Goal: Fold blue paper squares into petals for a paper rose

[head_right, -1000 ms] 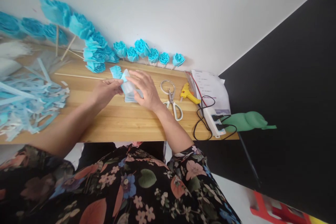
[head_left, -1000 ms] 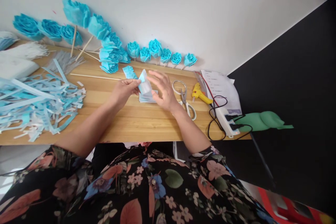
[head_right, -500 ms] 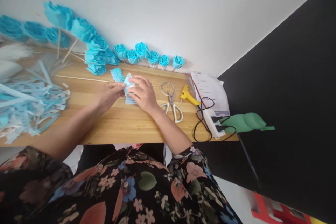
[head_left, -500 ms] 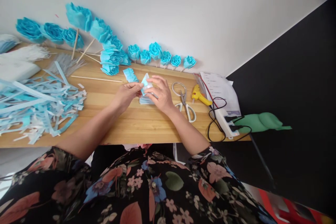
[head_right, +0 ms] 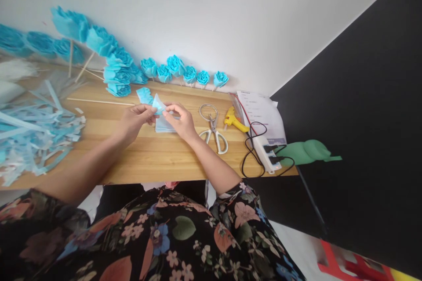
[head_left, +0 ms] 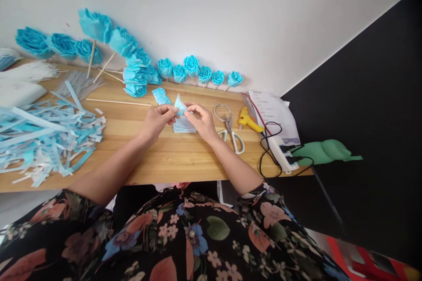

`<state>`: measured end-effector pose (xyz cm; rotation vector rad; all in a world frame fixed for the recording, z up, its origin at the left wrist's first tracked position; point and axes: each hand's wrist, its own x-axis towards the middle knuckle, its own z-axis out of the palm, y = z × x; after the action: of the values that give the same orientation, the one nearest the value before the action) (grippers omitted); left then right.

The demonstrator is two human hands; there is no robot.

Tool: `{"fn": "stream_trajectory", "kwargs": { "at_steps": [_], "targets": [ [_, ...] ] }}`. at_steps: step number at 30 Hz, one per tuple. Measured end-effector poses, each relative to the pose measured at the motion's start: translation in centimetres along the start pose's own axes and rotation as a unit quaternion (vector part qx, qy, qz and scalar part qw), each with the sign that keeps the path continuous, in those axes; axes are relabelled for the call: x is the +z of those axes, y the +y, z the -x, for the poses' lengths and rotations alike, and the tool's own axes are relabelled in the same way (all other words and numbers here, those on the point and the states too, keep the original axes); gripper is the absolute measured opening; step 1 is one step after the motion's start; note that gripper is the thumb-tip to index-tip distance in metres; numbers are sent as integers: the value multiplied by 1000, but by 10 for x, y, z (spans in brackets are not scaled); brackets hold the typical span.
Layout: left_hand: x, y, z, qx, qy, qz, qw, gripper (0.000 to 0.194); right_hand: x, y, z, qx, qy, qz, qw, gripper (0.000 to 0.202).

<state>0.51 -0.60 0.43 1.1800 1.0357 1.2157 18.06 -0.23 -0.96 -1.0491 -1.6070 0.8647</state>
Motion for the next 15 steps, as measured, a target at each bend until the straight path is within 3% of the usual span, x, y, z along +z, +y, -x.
{"fn": "stream_trajectory", "kwargs": {
  "at_steps": [4,15],
  "targets": [
    [0,-1,0,-3,-2,-12,1000,28,1,3,-1,50,2,-41,998,25],
    [1,-1,0,-11,-17,-54,998,30,1,-1,-1,69,7,-77,995,26]
  ]
}}
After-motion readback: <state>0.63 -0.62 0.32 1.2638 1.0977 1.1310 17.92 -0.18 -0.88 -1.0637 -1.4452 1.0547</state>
